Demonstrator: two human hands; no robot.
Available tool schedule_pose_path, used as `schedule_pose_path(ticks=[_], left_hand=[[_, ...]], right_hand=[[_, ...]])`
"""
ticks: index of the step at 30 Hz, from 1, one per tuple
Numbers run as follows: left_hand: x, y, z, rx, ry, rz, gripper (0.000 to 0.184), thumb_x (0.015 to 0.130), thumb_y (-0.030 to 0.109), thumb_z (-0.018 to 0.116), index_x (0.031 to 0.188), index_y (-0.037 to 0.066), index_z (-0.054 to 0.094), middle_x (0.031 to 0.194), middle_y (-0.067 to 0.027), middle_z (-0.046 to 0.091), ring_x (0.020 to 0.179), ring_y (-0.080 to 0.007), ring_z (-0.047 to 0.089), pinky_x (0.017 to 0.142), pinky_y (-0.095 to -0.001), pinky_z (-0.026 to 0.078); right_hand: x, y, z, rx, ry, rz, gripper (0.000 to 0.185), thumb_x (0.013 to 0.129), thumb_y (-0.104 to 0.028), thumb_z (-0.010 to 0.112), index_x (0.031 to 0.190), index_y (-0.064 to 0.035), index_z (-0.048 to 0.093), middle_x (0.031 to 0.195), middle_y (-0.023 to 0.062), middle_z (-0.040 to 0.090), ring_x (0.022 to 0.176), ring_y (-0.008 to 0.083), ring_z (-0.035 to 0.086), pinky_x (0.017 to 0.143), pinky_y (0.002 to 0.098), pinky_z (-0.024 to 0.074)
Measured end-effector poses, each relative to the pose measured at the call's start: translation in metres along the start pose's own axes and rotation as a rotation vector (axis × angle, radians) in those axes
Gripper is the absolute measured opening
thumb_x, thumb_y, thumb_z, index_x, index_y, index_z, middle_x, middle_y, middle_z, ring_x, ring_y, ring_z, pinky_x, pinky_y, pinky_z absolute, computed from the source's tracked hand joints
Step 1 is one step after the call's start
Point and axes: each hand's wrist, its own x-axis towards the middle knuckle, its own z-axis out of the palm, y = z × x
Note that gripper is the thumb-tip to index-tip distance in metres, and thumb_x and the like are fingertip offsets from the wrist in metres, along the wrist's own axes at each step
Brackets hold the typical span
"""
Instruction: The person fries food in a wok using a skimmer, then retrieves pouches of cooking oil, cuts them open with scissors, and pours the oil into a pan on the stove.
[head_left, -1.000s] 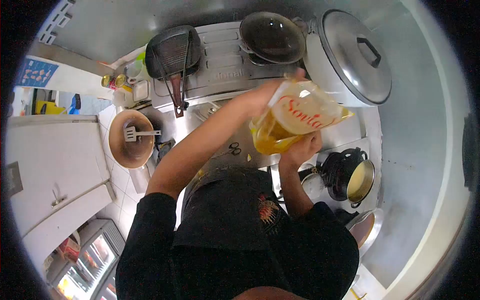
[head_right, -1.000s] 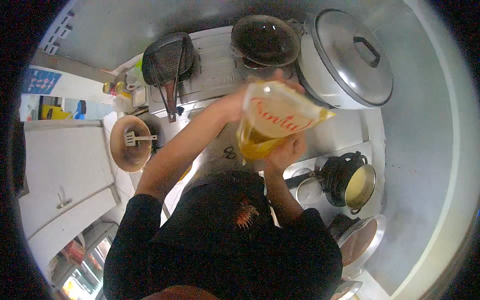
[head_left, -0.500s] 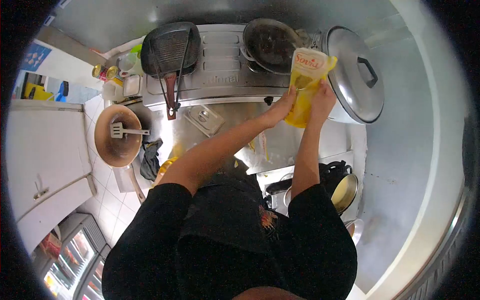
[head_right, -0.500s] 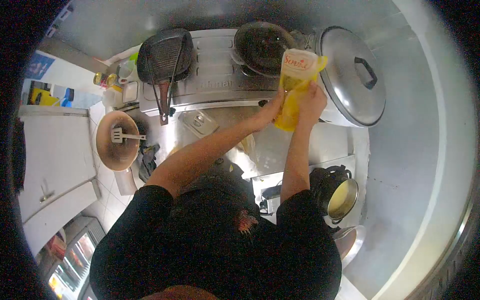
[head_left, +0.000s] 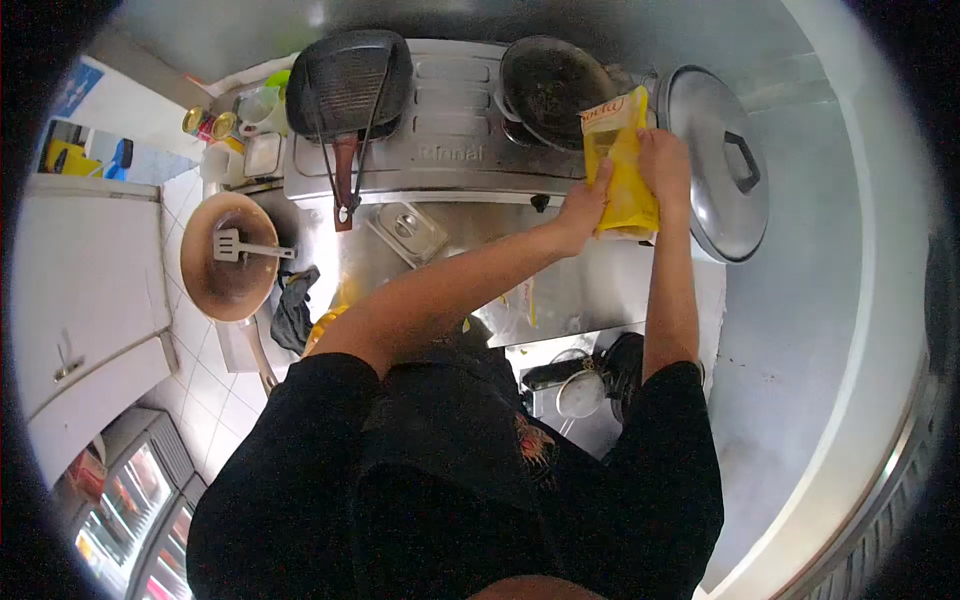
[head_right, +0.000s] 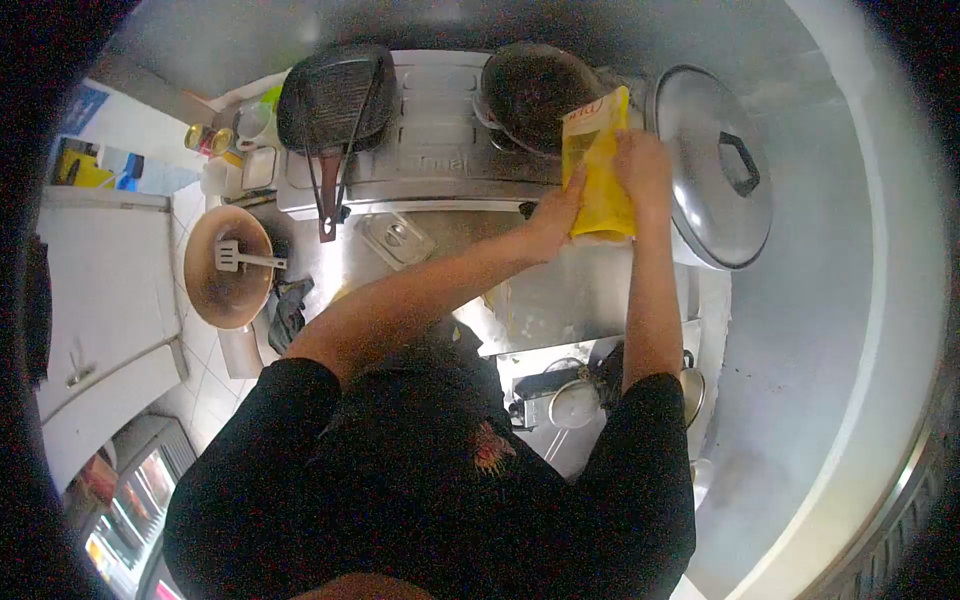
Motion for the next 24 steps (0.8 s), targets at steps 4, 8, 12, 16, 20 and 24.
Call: schedule_pose_path(ticks=[4, 8, 12, 16, 20, 24], left_hand=[[0.013, -0.008, 0.013, -0.175, 0.048, 0.096, 0.076, 0.091, 0.07, 0.044, 0.11, -0.002, 0.063, 0.098, -0.0099, 0.067, 0.078, -0.0206, 0.064, 0.066, -0.0344, 0.05], [0.019, -0.001, 0.017, -0.09, 0.19, 0.028, 0.072, 0.093, 0.065, 0.047, 0.108, -0.002, 0.065, 0.097, -0.0138, 0.068, 0.082, -0.0242, 0.066, 0.071, -0.0364, 0.05], [0.011, 0.013, 0.019, -0.024, 0.219, 0.068, 0.068, 0.094, 0.061, 0.048, 0.108, -0.003, 0.066, 0.094, -0.0147, 0.069, 0.085, -0.0242, 0.066, 0.073, -0.037, 0.05], [0.024, 0.006, 0.017, -0.123, 0.14, 0.147, 0.069, 0.094, 0.061, 0.048, 0.113, -0.003, 0.062, 0.092, -0.0124, 0.069, 0.083, -0.0209, 0.066, 0.071, -0.0357, 0.052], [0.003, 0.03, 0.011, -0.128, -0.015, 0.152, 0.054, 0.095, 0.047, 0.056, 0.122, 0.0, 0.056, 0.108, -0.0116, 0.067, 0.093, -0.0217, 0.066, 0.08, -0.0351, 0.053], [0.014, 0.033, 0.003, -0.52, -0.353, 0.08, 0.047, 0.093, 0.037, 0.063, 0.129, 0.009, 0.049, 0.119, -0.0062, 0.064, 0.103, -0.0196, 0.065, 0.088, -0.0356, 0.055]], right_hand=[[0.014, -0.009, -0.013, -0.052, -0.044, -0.031, 0.034, 0.095, -0.026, 0.051, 0.084, 0.0032, 0.065, 0.085, 0.0272, 0.064, 0.082, 0.0471, 0.061, 0.074, 0.0526, 0.0473], [0.028, -0.001, -0.01, -0.084, 0.008, -0.142, 0.036, 0.096, -0.027, 0.049, 0.085, 0.0014, 0.067, 0.086, 0.0272, 0.065, 0.081, 0.0469, 0.062, 0.074, 0.0541, 0.0482], [0.032, -0.005, -0.012, -0.127, -0.028, -0.134, 0.038, 0.096, -0.03, 0.048, 0.087, 0.0005, 0.068, 0.087, 0.0271, 0.065, 0.083, 0.0469, 0.063, 0.076, 0.055, 0.0483], [0.032, -0.007, -0.012, -0.086, -0.031, -0.053, 0.038, 0.097, -0.032, 0.048, 0.089, 0.0, 0.068, 0.088, 0.027, 0.065, 0.086, 0.0458, 0.062, 0.077, 0.055, 0.048], [0.029, -0.014, -0.019, -0.086, 0.006, -0.033, 0.036, 0.097, -0.03, 0.049, 0.09, -0.0001, 0.068, 0.09, 0.027, 0.065, 0.086, 0.0452, 0.062, 0.077, 0.0543, 0.0478], [0.029, -0.013, -0.029, -0.04, 0.062, -0.109, 0.033, 0.097, -0.027, 0.049, 0.091, 0.0004, 0.067, 0.093, 0.0264, 0.065, 0.087, 0.0453, 0.062, 0.077, 0.053, 0.0474]])
